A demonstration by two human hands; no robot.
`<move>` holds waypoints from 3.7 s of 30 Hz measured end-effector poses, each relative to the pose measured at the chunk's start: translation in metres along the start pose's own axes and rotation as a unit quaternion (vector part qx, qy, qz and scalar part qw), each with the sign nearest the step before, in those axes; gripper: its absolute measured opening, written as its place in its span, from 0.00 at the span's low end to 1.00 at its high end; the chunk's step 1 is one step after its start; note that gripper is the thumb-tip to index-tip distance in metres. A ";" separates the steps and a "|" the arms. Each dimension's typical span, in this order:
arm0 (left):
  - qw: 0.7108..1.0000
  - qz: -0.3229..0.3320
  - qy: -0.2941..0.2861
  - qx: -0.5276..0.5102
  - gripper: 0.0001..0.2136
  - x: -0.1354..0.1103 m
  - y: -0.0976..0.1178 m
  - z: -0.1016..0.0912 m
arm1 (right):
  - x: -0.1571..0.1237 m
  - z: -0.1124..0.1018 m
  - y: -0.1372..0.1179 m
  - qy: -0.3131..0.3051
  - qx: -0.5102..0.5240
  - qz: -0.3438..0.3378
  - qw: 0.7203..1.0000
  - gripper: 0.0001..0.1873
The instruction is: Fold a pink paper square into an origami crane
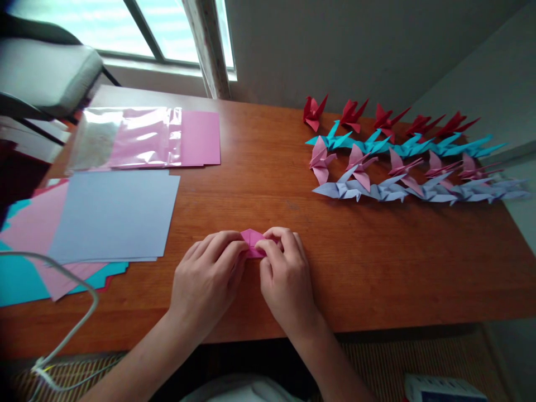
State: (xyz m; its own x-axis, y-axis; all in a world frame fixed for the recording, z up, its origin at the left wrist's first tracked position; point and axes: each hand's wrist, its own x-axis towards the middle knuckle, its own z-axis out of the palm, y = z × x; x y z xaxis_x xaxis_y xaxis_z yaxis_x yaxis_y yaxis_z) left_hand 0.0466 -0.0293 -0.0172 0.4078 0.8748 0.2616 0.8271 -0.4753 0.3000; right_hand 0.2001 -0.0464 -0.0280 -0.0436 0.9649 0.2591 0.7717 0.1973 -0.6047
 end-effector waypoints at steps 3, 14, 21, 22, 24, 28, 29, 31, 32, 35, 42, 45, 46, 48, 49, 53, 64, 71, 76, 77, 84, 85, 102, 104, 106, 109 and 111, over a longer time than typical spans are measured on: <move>1.000 -0.004 -0.004 0.000 0.04 0.000 0.000 0.000 | 0.001 -0.002 -0.002 -0.002 0.003 0.004 1.000 0.12; 0.999 -0.007 -0.019 -0.027 0.07 -0.001 -0.002 0.000 | -0.001 0.000 0.000 -0.002 -0.009 0.006 1.000 0.10; 0.996 0.012 -0.020 -0.087 0.18 -0.006 -0.014 -0.003 | 0.001 0.000 0.000 -0.001 0.005 0.006 1.000 0.11; 0.994 0.018 -0.012 -0.105 0.19 -0.009 -0.016 -0.005 | 0.001 0.000 -0.001 -0.003 0.006 0.005 1.000 0.11; 0.993 0.023 0.028 -0.109 0.18 -0.017 -0.017 -0.009 | 0.001 0.000 0.000 -0.006 0.002 0.000 1.000 0.12; 0.994 0.072 0.033 -0.069 0.17 -0.034 -0.004 -0.015 | 0.000 0.002 0.002 -0.015 -0.025 -0.023 0.999 0.20; 0.995 0.078 0.024 -0.056 0.18 -0.037 0.000 -0.016 | 0.000 0.002 0.002 -0.018 -0.034 -0.029 0.999 0.21; 0.996 0.081 0.004 -0.025 0.19 -0.043 0.007 -0.015 | 0.000 0.002 0.001 -0.021 -0.055 -0.036 0.998 0.21; 0.997 0.081 -0.005 -0.013 0.19 -0.045 0.010 -0.015 | 0.001 0.001 0.000 -0.023 -0.068 -0.036 0.997 0.21; 0.997 0.073 -0.024 0.015 0.18 -0.049 0.015 -0.015 | 0.000 -0.003 -0.006 -0.047 -0.110 -0.032 0.992 0.21; 0.994 0.070 -0.065 0.045 0.20 -0.052 0.006 -0.023 | -0.010 -0.011 -0.017 -0.117 -0.156 -0.041 0.980 0.24; 0.994 0.063 -0.078 0.044 0.22 -0.053 0.000 -0.026 | -0.014 -0.012 -0.017 -0.121 -0.143 -0.051 0.981 0.25; 0.994 0.060 -0.080 0.043 0.23 -0.052 -0.002 -0.026 | -0.015 -0.012 -0.016 -0.119 -0.140 -0.053 0.981 0.24; 0.995 0.054 -0.081 0.037 0.23 -0.051 -0.004 -0.028 | -0.015 -0.012 -0.015 -0.110 -0.141 -0.055 0.982 0.21; 0.995 0.050 -0.081 0.033 0.23 -0.050 -0.005 -0.029 | -0.015 -0.012 -0.014 -0.104 -0.143 -0.056 0.983 0.19; 0.997 0.037 -0.066 0.025 0.20 -0.045 -0.006 -0.030 | -0.016 -0.013 -0.012 -0.089 -0.142 -0.070 0.983 0.12; 0.993 0.033 -0.064 0.092 0.20 -0.039 -0.007 -0.022 | -0.013 -0.011 -0.012 -0.070 -0.082 -0.090 0.990 0.04; 0.990 0.054 -0.083 0.104 0.22 -0.029 -0.020 -0.021 | -0.012 -0.010 -0.008 -0.059 -0.036 -0.136 0.988 0.09; 0.992 0.085 -0.045 0.084 0.20 -0.024 -0.018 -0.022 | -0.012 -0.006 -0.005 -0.065 -0.018 -0.133 0.989 0.13; 0.992 0.100 -0.036 0.070 0.20 -0.024 -0.017 -0.022 | -0.012 -0.005 -0.004 -0.065 -0.016 -0.130 0.989 0.14; 0.991 0.133 -0.009 0.017 0.19 -0.033 -0.019 -0.016 | -0.011 -0.003 -0.002 -0.073 -0.012 -0.122 0.990 0.16; 0.991 0.133 -0.007 0.013 0.19 -0.035 -0.020 -0.014 | -0.011 -0.003 -0.002 -0.071 -0.011 -0.123 0.990 0.16; 0.987 0.153 -0.035 -0.020 0.13 -0.020 -0.031 -0.019 | 0.003 -0.023 0.020 -0.092 -0.024 -0.253 0.963 0.09; 0.988 0.146 -0.037 -0.028 0.12 -0.021 -0.032 -0.019 | 0.004 -0.023 0.020 -0.095 -0.024 -0.259 0.961 0.08; 0.989 0.139 -0.034 -0.039 0.12 -0.022 -0.033 -0.019 | 0.005 -0.023 0.020 -0.092 -0.021 -0.263 0.960 0.08; 0.989 0.137 -0.020 -0.058 0.11 -0.023 -0.033 -0.017 | 0.006 -0.022 0.019 -0.090 -0.009 -0.250 0.964 0.08; 0.989 0.129 -0.008 -0.073 0.10 -0.022 -0.033 -0.016 | 0.006 -0.020 0.018 -0.092 0.002 -0.221 0.971 0.07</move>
State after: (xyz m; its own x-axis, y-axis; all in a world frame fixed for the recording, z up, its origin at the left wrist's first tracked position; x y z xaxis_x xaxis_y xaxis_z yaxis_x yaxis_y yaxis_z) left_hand 0.0040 -0.0343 -0.0188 0.6053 0.7236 0.3318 0.6311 -0.6902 0.3540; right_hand 0.2263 -0.0409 -0.0226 -0.4831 0.8001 0.3555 0.6487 0.5998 -0.4684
